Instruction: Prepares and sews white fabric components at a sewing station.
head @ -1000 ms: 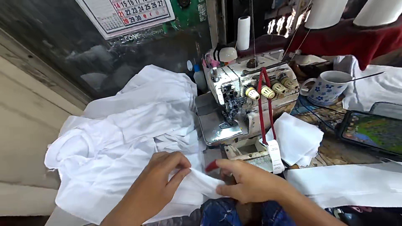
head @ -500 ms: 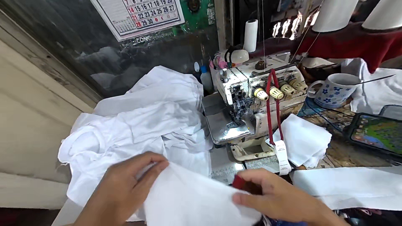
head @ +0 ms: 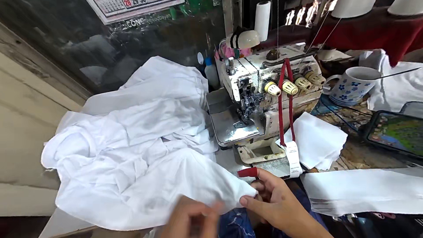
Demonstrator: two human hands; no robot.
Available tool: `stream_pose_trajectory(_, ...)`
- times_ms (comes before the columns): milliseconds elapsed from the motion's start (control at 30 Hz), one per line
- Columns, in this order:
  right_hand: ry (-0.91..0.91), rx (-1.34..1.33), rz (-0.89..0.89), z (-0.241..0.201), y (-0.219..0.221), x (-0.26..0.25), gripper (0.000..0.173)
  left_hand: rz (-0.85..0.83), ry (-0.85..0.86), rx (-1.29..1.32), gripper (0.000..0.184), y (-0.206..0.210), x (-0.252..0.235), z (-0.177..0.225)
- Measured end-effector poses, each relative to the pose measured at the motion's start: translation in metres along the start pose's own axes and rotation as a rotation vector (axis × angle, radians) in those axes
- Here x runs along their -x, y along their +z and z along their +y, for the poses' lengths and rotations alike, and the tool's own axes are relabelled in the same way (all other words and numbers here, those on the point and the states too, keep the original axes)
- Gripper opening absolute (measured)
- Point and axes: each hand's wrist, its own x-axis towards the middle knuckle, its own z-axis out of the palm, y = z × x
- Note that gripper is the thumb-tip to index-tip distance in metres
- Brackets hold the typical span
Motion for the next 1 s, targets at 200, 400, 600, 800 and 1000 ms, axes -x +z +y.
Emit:
stream_pose_trajectory(200, -0.13, 0.175, 0.121, -0.001, 0.002, -0.005, 0.048, 0.032, -0.167, 0.159, 0.008, 0.059, 0.034, 0.009)
stream_pose_trajectory(400, -0.17, 0.352, 0.115, 0.006, -0.009, 0.0, 0.04, -0.054, -0.165, 0.074, 0.017, 0.025, 0.02, 0.024)
stream_pose_trajectory(600, -0.211, 0.424, -0.074, -0.019, 0.025, 0.01, 0.018, -0.028, 0.016, 0.044, 0.02, 0.007, 0.009, 0.008)
stream_pose_trajectory(800, -0.018, 0.252, -0.084, -0.041, 0.051, -0.017, 0.026, 0.052, 0.184, -0.4, 0.023, -0.032, -0.051, 0.023)
stream_pose_trajectory(1000, 0.348, 0.734, -0.051, -0.019, 0.049, -0.063, 0.045, -0.114, -0.009, -0.677, 0.035, 0.02, -0.063, -0.071)
